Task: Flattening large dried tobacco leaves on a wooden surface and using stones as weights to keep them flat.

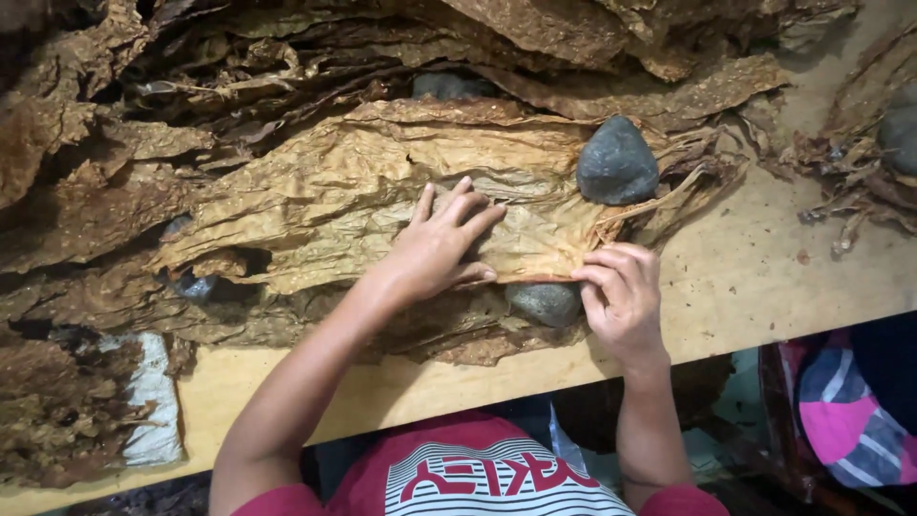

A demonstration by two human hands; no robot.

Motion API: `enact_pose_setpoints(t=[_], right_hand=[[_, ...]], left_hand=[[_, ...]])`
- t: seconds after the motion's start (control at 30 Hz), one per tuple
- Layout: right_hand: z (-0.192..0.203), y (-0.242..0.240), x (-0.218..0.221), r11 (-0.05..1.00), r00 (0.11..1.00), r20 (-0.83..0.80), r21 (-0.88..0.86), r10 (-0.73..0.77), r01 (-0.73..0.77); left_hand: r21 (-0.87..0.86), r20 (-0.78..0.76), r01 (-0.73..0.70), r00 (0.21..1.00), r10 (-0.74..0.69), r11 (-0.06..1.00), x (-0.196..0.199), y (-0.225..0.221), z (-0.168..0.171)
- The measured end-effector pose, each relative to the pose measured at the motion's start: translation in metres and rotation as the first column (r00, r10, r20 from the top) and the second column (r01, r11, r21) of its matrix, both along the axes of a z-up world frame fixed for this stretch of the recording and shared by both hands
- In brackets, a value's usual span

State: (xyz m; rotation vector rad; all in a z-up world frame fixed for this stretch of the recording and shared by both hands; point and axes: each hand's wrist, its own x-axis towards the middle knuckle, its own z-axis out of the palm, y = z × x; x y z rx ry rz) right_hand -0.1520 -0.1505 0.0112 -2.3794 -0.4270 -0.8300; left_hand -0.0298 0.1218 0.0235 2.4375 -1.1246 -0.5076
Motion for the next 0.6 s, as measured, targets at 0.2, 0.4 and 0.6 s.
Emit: enact_pose_setpoints(t=[0.2, 0.4, 0.6], right_hand=[[0.004, 0.003, -0.003, 0.998, 0.999, 0.007, 0.044, 0.041, -0.041], [-0.002, 0.008, -0.004, 1.000, 0.993, 0.118, 0.026, 0.013, -0.016], [-0.022, 0.027, -0.031, 0.973, 0.994, 0.056, 0.213, -0.099, 0.085]], left_hand=[[-0.308, 0.389, -0.108, 0.892, 0.229, 0.945, -0.052, -0.024, 0.016], [-0.490, 0.355, -0.033, 0.905, 0.234, 0.871, -0.074, -0.047, -0.024], [-0.556, 0.179, -0.116, 0.950, 0.255, 0.823, -0.068, -0.042, -0.027]])
